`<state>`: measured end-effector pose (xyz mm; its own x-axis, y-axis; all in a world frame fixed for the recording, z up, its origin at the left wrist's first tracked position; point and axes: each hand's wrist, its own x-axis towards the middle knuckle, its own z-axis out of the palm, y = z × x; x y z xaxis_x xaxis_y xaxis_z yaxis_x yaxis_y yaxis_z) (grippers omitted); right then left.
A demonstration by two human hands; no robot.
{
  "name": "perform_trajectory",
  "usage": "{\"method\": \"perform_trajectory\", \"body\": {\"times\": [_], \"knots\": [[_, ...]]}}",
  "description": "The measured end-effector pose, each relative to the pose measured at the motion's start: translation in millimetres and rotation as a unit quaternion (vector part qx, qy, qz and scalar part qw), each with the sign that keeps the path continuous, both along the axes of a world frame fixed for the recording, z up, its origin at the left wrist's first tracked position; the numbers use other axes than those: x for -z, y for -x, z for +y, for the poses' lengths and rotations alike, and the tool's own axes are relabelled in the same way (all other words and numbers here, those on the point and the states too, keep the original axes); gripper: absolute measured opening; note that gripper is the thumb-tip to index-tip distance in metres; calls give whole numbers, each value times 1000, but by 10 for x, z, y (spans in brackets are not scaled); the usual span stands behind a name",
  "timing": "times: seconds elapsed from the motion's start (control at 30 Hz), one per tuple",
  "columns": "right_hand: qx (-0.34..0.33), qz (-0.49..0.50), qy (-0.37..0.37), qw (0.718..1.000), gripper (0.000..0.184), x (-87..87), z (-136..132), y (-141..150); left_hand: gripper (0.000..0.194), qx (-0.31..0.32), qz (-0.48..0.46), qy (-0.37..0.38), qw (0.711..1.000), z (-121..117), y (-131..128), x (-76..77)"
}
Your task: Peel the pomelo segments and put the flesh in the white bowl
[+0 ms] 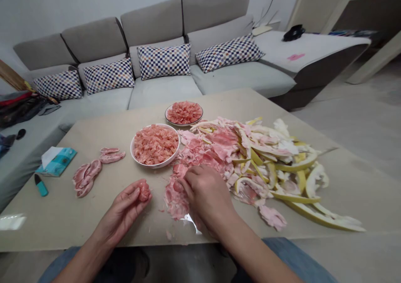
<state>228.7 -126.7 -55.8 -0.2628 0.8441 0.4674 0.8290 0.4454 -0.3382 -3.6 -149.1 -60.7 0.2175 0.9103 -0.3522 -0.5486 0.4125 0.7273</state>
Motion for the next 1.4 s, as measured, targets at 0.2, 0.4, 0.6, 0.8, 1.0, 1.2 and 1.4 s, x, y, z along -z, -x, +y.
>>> {"method": "perform_trajectory", "body": {"times": [0.2, 0.4, 0.6, 0.8, 1.0, 1.2, 1.4], "knots": [[11, -81, 30, 996, 20, 42, 41, -77, 23, -10, 6, -12, 1000, -1, 8, -11], [-40, 128, 116, 984, 23, -4, -28, 119, 34, -8, 58, 3, 998, -41, 1, -10], [-138, 290, 200, 926, 23, -67, -159, 458, 19, 32, 123, -79, 989, -84, -72, 25], [-137, 345, 236, 898, 12, -278, 172, 499, 21, 17, 171, -147, 974, 264, -94, -149], [-114, 476, 281, 825, 19, -480, 731, 474, 33, 14, 167, -175, 970, 881, -81, -435], [-81, 574, 317, 751, 25, -341, 893, 483, 32, 6, 123, -127, 984, 1120, -95, -430], [-59, 627, 378, 679, 24, -314, 835, 520, 35, -34, 90, -111, 989, 1140, -57, -279]]}}
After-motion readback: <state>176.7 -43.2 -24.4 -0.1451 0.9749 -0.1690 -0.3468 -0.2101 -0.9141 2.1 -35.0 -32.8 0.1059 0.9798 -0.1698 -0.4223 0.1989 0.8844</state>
